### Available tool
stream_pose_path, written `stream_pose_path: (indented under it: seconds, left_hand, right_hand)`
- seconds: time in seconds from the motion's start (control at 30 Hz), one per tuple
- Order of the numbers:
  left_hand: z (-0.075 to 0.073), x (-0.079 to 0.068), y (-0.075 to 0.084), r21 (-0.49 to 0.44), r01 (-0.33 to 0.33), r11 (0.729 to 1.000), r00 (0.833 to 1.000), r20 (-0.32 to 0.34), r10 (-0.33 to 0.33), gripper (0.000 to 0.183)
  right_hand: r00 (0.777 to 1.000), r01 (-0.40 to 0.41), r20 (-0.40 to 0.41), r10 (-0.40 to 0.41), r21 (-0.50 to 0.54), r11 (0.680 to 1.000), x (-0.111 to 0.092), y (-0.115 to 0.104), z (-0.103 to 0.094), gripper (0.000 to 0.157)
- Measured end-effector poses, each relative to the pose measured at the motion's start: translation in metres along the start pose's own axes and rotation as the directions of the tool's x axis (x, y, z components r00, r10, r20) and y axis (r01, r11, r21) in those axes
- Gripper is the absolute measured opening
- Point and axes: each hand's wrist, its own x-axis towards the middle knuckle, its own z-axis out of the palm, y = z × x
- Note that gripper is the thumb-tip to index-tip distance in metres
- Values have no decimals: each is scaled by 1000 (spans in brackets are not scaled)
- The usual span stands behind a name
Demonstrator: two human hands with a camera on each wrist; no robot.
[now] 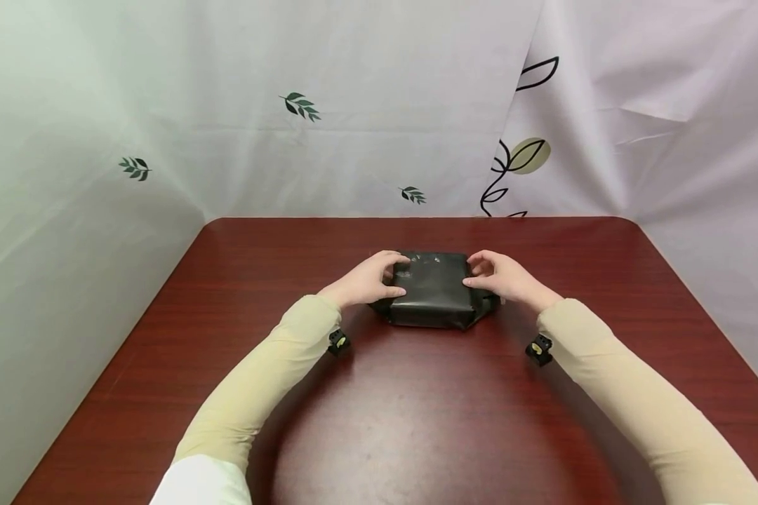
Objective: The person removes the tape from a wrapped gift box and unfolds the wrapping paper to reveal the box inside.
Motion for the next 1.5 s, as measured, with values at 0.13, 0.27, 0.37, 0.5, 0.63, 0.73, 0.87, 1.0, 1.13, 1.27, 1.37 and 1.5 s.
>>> stream_pose_path:
  seconds: [0.13,0.27,0.37,0.5,0.63,0.73,0.87,1.0,1.13,1.27,1.37,1.5]
  left_hand:
    - [-3,0,-3,-15,15,1000,999,34,-14,66]
    - [-7,1,-4,-12,34,999,999,37,-33,70]
    - [-8,3,-3,-6,41,999,998,51,-41,72]
    - [-10,5,-3,-11,63,998,995,76,-62,74]
    - [-10,4,-5,-17,103,995,993,59,-102,74]
    - [-10,10,-3,-17,93,996,994,65,-92,74]
    - [-7,16,0,-18,72,997,994,83,-71,76]
    - [-6,14,-4,-21,104,994,991,88,-102,79]
    - [-11,16,-6,-66,86,994,993,87,-81,84]
    - [-14,18,-10,-76,34,997,998,55,-30,87]
    - [-13,19,-12,-21,12,1000,999,44,-11,87]
    - [-11,19,-13,42,4,999,999,53,-6,84]
  right_hand:
    - [1000,11,23,-10,-29,1000,6,-3,0,53]
    - [998,10,63,-7,-52,999,10,-7,-2,59]
    - [996,8,91,-3,-61,998,11,-7,-5,60]
    - [994,-5,109,13,-75,997,13,-8,-7,60]
    - [992,-2,123,12,-83,997,16,-9,-6,62]
    - [991,-9,132,26,-128,992,15,-10,-11,63]
    - [989,-10,142,39,-201,979,14,-12,-18,64]
    - [988,6,154,27,-209,978,20,-15,-16,64]
    - [989,0,146,33,-219,976,25,-18,-23,64]
    - [989,7,144,27,-228,974,28,-20,-28,63]
    - [990,25,143,10,-238,971,29,-20,-27,61]
    - [994,46,112,-19,-241,969,28,-19,-22,54]
